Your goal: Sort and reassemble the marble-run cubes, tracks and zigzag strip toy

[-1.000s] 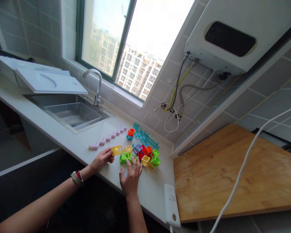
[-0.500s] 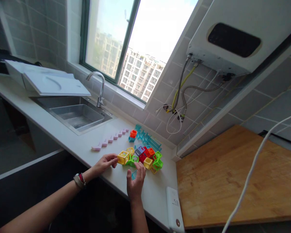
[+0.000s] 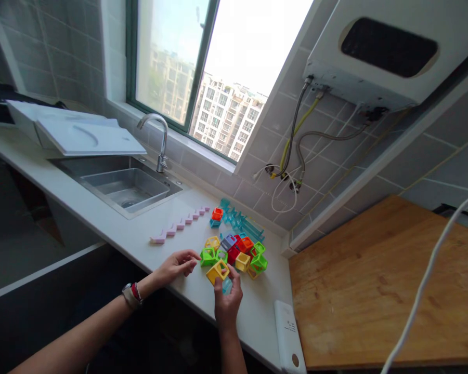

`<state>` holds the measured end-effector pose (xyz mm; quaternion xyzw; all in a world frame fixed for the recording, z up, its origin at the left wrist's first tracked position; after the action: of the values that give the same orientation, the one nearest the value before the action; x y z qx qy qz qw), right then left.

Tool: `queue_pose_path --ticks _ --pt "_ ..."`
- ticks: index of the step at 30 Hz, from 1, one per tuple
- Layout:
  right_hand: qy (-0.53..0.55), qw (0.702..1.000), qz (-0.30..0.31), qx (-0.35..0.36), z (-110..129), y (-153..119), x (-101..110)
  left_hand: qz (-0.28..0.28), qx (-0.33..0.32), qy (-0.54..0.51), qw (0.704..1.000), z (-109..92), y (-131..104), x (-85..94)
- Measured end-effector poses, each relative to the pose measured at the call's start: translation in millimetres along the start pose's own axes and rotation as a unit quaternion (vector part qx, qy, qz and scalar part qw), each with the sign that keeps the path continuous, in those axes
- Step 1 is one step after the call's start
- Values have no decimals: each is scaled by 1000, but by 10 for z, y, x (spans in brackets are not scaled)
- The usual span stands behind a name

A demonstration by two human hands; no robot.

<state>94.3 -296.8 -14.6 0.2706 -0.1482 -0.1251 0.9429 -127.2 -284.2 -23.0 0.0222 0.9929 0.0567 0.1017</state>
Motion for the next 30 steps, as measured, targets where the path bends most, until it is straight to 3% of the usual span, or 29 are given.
queue_pose_path --ticks 4,7,10,17,24,30 --pt "61 991 -43 -115 -284 26 541 -74 -29 -28 996 -47 15 83" --pt "5 990 -17 -139 -469 29 998 -68 -25 -19 997 -53 18 76" --pt "-29 987 7 -158 -593 -19 1255 -63 -24 2 998 -22 24 78" --pt "-58 985 75 -143 -553 -41 1150 -94 -26 8 995 70 37 146" --pt "-64 986 84 -130 -513 -42 1122 -91 -15 38 995 18 31 145" --pt "-94 988 76 -94 -415 -34 1100 -124 12 106 986 -38 68 89"
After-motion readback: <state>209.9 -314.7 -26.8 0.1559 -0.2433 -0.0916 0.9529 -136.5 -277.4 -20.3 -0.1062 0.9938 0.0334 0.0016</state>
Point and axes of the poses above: each hand's wrist, its own y-axis towards the middle knuckle, its own x-axis out of the back of the hand, z = x × y, the point moved 4 cm from there along y, towards the middle knuckle, and after that the axes turned 7 degrees about -z, right-handed, at the moved point
